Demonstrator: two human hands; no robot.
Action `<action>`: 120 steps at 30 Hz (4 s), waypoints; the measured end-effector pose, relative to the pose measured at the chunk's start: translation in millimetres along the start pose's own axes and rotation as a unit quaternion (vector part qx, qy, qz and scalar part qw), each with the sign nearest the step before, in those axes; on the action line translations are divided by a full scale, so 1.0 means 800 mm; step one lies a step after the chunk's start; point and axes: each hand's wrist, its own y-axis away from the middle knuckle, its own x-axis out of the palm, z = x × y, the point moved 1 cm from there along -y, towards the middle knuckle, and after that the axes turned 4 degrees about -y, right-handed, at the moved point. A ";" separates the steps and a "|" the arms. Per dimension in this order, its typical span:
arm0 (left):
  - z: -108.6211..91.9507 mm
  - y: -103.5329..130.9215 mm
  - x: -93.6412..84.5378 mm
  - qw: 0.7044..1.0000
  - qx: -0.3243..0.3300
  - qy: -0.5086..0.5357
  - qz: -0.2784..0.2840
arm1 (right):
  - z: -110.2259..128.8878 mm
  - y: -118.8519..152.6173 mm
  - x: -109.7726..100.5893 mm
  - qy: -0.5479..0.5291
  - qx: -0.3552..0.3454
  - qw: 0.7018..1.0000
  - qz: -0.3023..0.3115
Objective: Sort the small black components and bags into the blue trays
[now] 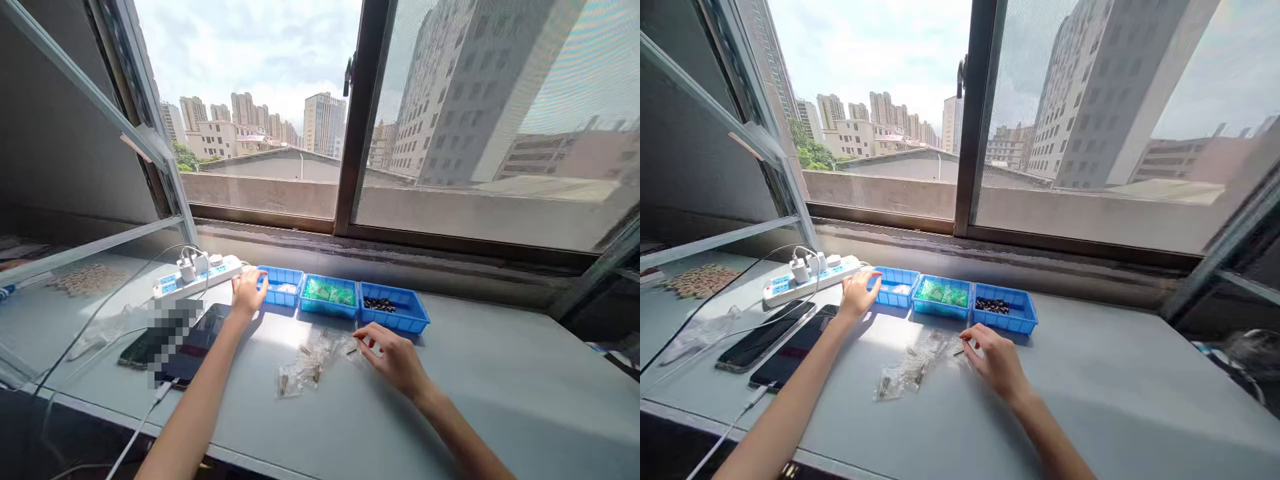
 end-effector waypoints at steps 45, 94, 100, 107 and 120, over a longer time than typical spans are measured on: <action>-0.141 0.084 -0.010 0.886 0.353 0.094 0.286 | -0.018 -0.007 -0.005 -0.111 0.086 0.990 0.025; -0.136 0.081 -0.004 0.907 0.375 0.190 0.003 | -0.002 -0.003 0.002 -0.025 -0.065 0.991 -0.116; -0.078 0.033 -0.012 0.953 -0.020 0.224 -0.203 | -0.011 -0.003 0.001 -0.039 -0.035 0.991 -0.120; -0.022 0.012 -0.008 0.952 -0.159 0.183 -0.186 | -0.017 -0.003 0.006 -0.066 -0.023 0.995 -0.070; -0.018 0.010 -0.005 0.990 -0.080 0.097 -0.071 | -0.021 -0.004 0.005 -0.058 -0.027 0.996 -0.061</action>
